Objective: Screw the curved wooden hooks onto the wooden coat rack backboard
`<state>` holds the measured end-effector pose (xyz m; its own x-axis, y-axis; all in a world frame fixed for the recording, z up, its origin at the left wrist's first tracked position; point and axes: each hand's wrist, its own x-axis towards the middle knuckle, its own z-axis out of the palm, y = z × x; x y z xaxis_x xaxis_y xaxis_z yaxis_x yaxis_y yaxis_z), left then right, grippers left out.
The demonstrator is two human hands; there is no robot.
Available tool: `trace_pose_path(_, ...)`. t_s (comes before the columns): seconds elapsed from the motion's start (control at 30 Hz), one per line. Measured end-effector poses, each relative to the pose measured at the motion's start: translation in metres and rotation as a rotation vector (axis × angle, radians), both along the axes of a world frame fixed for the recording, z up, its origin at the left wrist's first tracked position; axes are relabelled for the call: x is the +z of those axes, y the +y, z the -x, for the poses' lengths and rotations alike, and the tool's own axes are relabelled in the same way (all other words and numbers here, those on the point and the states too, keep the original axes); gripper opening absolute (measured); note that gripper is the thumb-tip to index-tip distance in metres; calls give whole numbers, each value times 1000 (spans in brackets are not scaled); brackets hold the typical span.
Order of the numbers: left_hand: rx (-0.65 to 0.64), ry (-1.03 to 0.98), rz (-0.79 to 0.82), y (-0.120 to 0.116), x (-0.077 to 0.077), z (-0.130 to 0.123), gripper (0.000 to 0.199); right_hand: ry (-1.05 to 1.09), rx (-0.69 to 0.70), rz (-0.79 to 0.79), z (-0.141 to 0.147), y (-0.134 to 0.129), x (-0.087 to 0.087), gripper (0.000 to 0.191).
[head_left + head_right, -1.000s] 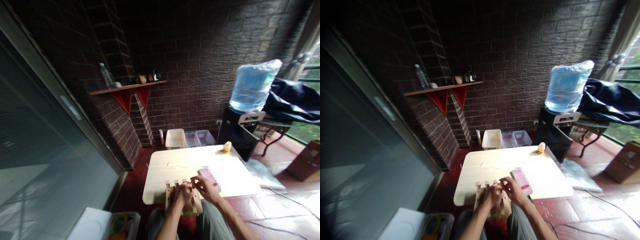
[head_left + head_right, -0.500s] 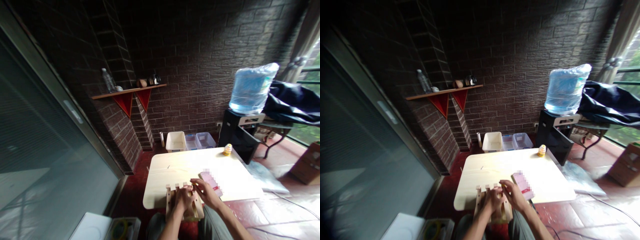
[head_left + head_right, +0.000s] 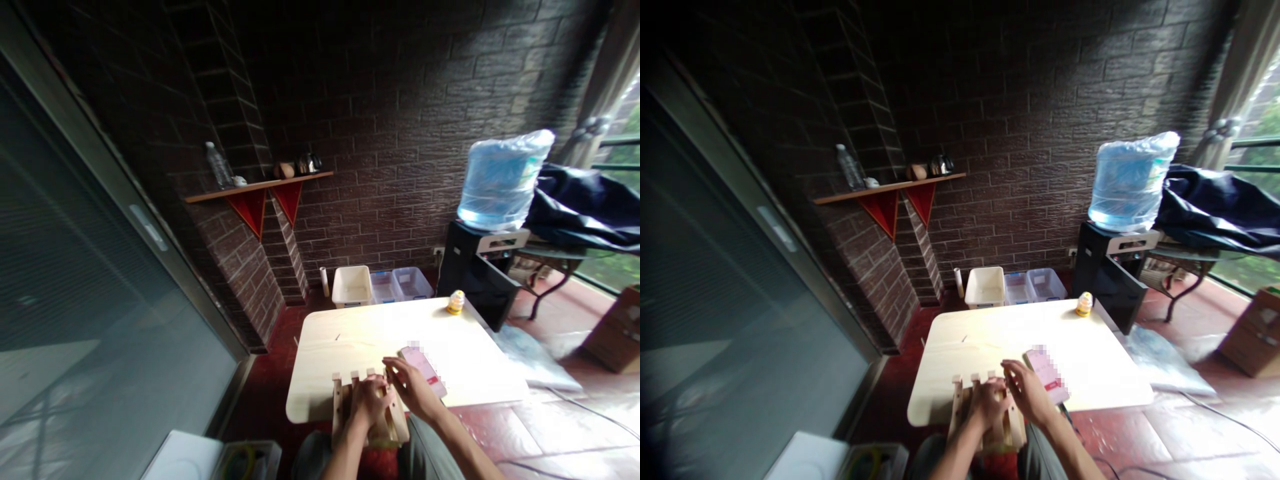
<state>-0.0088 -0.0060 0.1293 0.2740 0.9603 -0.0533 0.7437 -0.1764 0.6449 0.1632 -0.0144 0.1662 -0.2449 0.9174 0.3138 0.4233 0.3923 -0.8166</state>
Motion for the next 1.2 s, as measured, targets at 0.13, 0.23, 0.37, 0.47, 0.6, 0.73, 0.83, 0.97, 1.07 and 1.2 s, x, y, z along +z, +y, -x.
trace_pose_path(0.13,-19,-36,-38,1,-3,2,21,-26,7,33,1,-1,4,41)
trace_pose_path(0.23,-35,-38,-50,4,-7,3,20,-31,22,73,1,-1,6,42)
trace_pose_path(0.37,-48,-39,-55,6,-11,4,18,-46,22,104,1,0,6,41)
trace_pose_path(0.47,-40,-44,-69,5,-11,2,18,-55,2,84,2,0,5,41)
trace_pose_path(0.6,-26,-48,-86,2,-9,1,21,-33,-27,40,2,-2,5,42)
trace_pose_path(0.73,-23,-47,-88,1,-7,1,20,-29,0,32,0,-4,5,43)
trace_pose_path(0.83,-35,-46,-73,2,-6,2,17,-82,-2,43,-2,-3,6,40)
trace_pose_path(0.97,-44,-38,-58,4,-6,1,17,-189,42,52,-4,4,11,35)
trace_pose_path(1.07,-41,-42,-62,4,-6,1,18,-287,75,46,-3,9,19,33)
trace_pose_path(1.2,-33,-57,-79,2,-7,2,17,-461,130,33,-2,11,35,30)
